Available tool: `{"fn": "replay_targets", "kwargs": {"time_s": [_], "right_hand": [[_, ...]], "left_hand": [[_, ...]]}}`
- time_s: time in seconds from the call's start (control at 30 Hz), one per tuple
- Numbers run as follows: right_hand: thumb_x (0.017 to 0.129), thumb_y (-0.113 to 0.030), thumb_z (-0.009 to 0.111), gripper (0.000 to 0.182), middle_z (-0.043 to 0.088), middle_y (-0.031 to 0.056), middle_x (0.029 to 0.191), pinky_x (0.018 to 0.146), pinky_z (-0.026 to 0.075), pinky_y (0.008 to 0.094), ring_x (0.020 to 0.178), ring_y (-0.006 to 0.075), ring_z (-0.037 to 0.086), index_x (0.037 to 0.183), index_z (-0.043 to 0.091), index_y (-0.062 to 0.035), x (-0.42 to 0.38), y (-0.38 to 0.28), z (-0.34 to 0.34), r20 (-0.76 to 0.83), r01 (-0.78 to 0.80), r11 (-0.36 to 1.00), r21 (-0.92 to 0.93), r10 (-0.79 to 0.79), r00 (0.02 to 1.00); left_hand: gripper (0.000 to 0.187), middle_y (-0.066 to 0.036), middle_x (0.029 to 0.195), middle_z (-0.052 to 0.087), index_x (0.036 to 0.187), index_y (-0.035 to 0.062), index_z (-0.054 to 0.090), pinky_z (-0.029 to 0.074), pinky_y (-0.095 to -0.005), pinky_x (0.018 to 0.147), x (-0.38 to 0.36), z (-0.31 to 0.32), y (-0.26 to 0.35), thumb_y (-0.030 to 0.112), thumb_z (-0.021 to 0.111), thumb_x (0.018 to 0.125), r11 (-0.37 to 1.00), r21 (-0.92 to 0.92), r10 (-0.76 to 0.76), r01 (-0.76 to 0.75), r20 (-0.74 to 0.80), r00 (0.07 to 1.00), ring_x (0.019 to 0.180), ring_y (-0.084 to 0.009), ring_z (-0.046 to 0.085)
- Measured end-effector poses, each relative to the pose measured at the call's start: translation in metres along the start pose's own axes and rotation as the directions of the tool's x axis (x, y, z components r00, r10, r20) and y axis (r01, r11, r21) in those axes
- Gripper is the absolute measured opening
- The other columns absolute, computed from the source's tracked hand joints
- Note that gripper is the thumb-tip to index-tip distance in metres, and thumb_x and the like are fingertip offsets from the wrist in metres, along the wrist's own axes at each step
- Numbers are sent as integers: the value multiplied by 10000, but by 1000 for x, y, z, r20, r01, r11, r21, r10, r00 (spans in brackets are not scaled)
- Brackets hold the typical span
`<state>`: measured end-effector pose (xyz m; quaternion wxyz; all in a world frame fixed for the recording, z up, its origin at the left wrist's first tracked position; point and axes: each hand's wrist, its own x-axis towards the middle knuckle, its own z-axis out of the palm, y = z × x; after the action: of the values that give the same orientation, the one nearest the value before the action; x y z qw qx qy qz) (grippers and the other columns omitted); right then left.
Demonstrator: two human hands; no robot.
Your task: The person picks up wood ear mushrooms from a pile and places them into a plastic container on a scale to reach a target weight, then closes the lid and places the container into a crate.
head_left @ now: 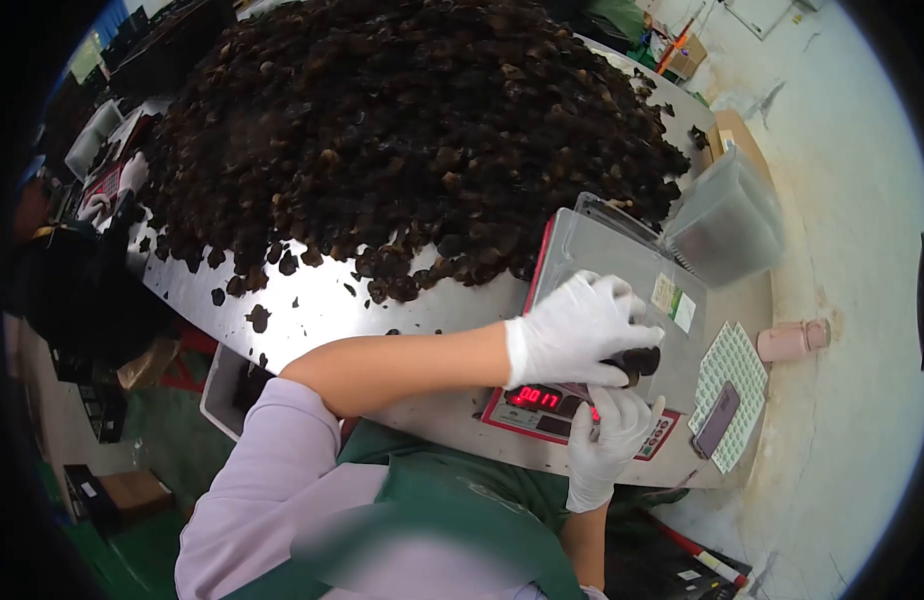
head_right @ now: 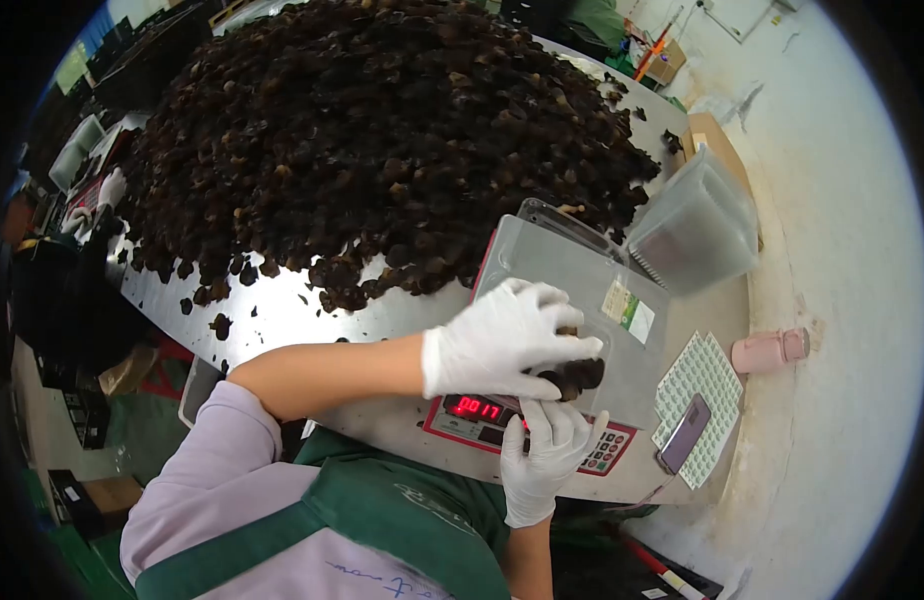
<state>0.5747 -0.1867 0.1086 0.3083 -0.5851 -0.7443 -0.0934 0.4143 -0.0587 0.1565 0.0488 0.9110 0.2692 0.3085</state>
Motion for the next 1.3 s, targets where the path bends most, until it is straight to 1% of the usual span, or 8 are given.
{"fn": "replay_targets", "kwargs": {"time_s": [0.07,0.17,0.27,0.47,0.83,0.97,1.2,1.3], "right_hand": [[808,-139,718,390,620,-10,1106,1185,219,582,1099,233,555,1191,674,-200,3,-1,-4,-34,0,1000,24,1,999],[835,-142,692,354,621,-7,1151,1192,207,571,1123,231,553,1186,680,-188,2,6,-10,-77,-16,998,52,20,997],[858,-133,674,320,621,4,1148,1197,198,561,1130,237,552,1175,687,-177,2,11,-11,-116,-30,997,68,38,993],[853,-87,673,309,627,10,1132,1184,226,549,1099,244,568,1151,694,-165,-5,16,-18,-93,-67,996,60,72,993],[877,-63,629,286,634,7,1123,1192,219,542,1124,246,557,1140,696,-154,-1,22,-20,-131,-76,994,73,85,988],[883,-62,626,284,637,5,1126,1197,213,539,1127,245,557,1141,698,-156,4,15,-22,-144,-72,994,86,84,986],[893,-64,622,264,642,12,1127,1198,214,536,1135,255,553,1132,696,-147,1,11,-26,-135,-103,990,97,116,984],[894,-56,616,258,643,20,1127,1176,252,519,1133,266,551,1127,694,-136,-3,15,-29,-113,-112,990,87,122,986]], "left_hand": [[434,-99,1115,663,1169,141,675,502,-434,899,-1,-11,-16,276,767,766,946,-323,-44,-27,-212,976,1058,-346,621],[375,-131,1195,648,1124,107,695,481,-447,946,-9,-10,-84,232,765,777,952,-78,-305,295,-308,901,1095,-360,605],[390,-126,1150,647,1137,124,699,481,-450,938,-37,13,-159,214,772,765,694,157,-536,703,-540,649,1061,-351,609],[314,-104,982,601,1045,109,673,509,-421,851,-103,33,-158,-8,696,754,891,121,-435,437,-44,899,990,-333,590],[548,-132,1271,594,1261,123,663,429,-429,1006,-150,-14,-89,213,831,747,835,25,-538,549,-173,825,1186,-326,521],[216,-50,977,687,1032,117,732,474,-407,858,-108,-3,-119,199,752,833,823,15,-538,569,-303,786,954,-263,627],[316,-105,934,664,1132,136,677,529,-421,782,-49,43,-169,252,724,842,710,274,-573,648,-310,759,909,-300,656],[85,-119,927,668,934,112,680,541,-448,756,-58,53,-178,174,653,884,779,232,-582,582,-76,809,881,-342,669]]}}
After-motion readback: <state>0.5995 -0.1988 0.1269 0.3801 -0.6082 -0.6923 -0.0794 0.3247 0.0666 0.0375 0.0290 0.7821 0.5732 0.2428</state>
